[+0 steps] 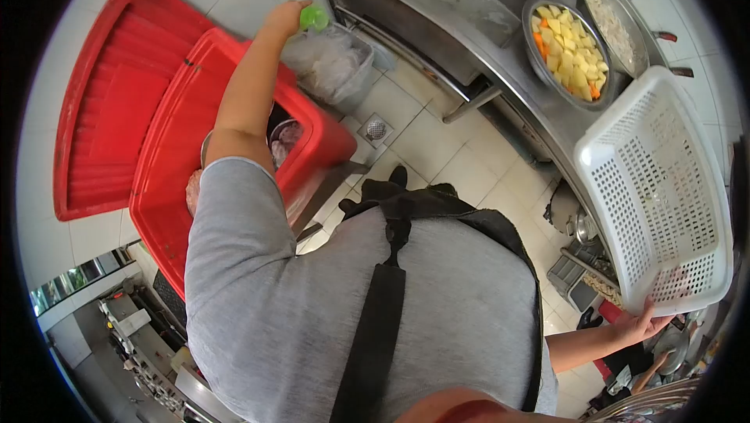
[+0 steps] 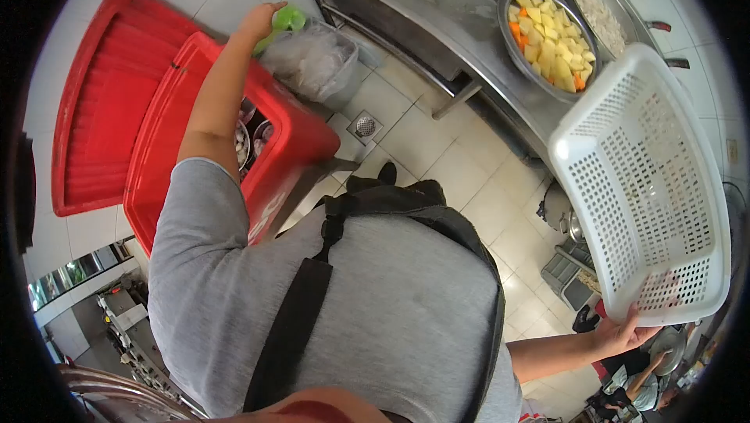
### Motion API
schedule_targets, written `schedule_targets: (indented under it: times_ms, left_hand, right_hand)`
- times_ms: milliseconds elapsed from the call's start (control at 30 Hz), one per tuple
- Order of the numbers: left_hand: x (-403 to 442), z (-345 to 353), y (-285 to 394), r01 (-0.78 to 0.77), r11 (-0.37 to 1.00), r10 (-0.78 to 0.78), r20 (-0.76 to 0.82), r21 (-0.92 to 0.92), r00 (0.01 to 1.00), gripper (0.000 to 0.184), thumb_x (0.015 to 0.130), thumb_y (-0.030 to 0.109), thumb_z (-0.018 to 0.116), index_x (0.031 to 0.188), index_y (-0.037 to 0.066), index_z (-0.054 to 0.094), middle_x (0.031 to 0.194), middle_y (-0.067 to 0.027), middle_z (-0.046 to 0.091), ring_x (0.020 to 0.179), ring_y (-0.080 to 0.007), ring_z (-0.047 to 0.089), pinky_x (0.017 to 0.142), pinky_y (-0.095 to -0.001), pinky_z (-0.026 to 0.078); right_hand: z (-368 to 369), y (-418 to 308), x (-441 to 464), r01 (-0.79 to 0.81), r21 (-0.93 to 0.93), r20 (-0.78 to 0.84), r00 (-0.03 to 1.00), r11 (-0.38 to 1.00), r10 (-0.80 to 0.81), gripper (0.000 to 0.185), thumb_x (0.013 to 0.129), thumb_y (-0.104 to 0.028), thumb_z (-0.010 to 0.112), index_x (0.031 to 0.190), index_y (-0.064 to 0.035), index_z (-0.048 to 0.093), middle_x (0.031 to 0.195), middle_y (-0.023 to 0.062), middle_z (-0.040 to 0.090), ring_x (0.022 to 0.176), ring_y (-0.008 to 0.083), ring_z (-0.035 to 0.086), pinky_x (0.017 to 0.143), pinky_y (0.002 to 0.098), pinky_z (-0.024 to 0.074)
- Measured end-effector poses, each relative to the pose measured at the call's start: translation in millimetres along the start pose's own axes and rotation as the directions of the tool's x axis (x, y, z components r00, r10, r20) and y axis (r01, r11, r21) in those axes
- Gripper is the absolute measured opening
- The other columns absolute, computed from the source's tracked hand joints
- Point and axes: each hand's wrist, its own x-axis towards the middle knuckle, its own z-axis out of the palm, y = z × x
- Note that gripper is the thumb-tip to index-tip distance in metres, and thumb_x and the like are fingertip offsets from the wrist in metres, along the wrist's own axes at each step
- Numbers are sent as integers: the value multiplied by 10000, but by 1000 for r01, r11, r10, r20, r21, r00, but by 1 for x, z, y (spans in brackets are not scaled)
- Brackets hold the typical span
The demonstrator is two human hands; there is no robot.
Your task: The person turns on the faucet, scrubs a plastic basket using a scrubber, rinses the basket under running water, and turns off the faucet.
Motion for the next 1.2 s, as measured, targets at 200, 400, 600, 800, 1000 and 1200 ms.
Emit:
schedule_targets:
  times_ms: [200,400,600,800,1000,1200]
  left_hand:
    - [-49,-85,-3,131,886,-3,278,-444,961,562,838,152,677,1370,173,497,1263,-101,603,1054,-232,621,893,-369,486]
    - [17,-126,183,64,326,138,114,-943,984,599,922,280,630,1403,22,382,1337,-113,514,1216,-192,480,1032,-330,372]
    - [94,-94,203,156,-62,-87,161,-986,983,469,880,62,612,1310,4,432,1214,-103,591,1086,-180,579,921,-332,480]
    - [145,-74,178,86,-26,174,80,-996,981,513,915,213,626,1339,21,413,1249,-79,570,1142,-172,533,984,-344,427]
    - [353,-30,168,124,170,188,156,-978,970,491,984,432,444,1259,33,525,1168,-105,608,1051,-221,573,941,-359,431]
    - [555,78,243,-240,747,-26,-388,-620,921,448,992,375,387,1208,26,566,1272,-193,541,1094,-346,567,945,-456,446]
  right_hand:
    - [132,38,-51,-369,114,173,922,922,348,664,725,62,619,1355,24,412,1376,207,454,1266,338,448,1073,480,339]
    - [347,106,14,-613,318,523,749,723,406,639,710,103,560,1332,-12,471,1253,90,572,1137,199,548,980,326,434]
    - [418,150,93,-818,182,767,466,546,441,713,874,-299,651,1426,8,320,1367,182,464,1249,299,465,1043,426,386]
    - [452,136,114,-881,79,756,358,467,548,779,848,-392,644,1412,29,308,1374,238,423,1244,371,449,1056,506,364]
    - [506,160,123,-899,129,617,403,419,676,732,744,-233,624,1349,62,335,1278,245,469,1156,393,497,955,568,436]
    - [553,199,128,-955,128,576,292,268,764,659,665,-102,583,1282,64,419,1171,206,543,1079,352,532,959,481,441]
